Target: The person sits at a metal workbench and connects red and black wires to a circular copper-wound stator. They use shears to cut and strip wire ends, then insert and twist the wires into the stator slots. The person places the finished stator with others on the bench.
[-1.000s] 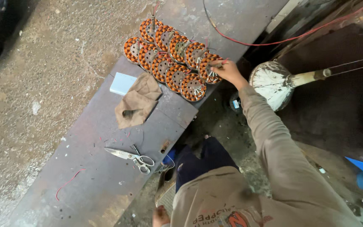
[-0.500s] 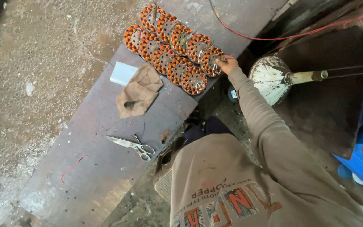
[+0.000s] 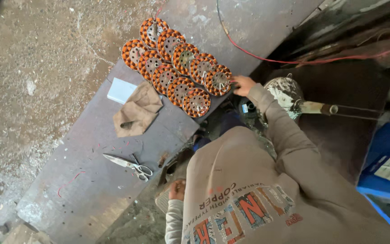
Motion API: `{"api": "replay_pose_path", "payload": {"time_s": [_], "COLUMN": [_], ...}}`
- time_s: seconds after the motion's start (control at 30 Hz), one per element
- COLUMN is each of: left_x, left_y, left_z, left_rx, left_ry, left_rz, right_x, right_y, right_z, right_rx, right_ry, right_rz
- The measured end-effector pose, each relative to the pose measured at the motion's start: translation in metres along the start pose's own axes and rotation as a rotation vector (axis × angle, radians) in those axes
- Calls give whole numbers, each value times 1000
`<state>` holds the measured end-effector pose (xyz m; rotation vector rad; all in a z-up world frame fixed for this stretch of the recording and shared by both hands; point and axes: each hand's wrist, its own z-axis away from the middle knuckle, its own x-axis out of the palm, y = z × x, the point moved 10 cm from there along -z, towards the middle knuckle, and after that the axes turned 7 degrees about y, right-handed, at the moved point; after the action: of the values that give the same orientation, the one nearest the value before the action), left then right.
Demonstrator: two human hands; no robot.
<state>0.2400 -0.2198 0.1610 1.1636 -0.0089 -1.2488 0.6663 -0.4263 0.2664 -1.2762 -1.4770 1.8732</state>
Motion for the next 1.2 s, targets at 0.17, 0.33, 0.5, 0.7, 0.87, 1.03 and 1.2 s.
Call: {"api": "replay_pose_path", "payload": {"time_s": [0.17, 0.33, 0.5, 0.7, 0.87, 1.03, 1.2], "left_x": [65, 103, 138, 227, 334, 405, 369], "left_y": [43, 63, 176, 229, 203, 313, 402], "left_z": [16, 18, -7, -53, -79, -90, -162], "left_rx": [171, 17, 365, 354, -111, -231, 26], "left_ry": [118, 133, -40, -254, -642, -966, -885], "left_rz": [383, 375, 438, 378, 546, 982, 1070], "right_x": [-101, -83, -55, -91, -124, -99, -137], "right_y": [25, 77, 140, 109, 50, 60, -103], "right_z": [-29, -80, -84, 31, 164, 220, 197], "right_rx": [-97, 5, 29, 2, 108, 222, -263], "right_ry": [430, 244, -11, 237, 341, 151, 109], "right_rz": [690, 806, 770, 143, -47, 88, 394]}}
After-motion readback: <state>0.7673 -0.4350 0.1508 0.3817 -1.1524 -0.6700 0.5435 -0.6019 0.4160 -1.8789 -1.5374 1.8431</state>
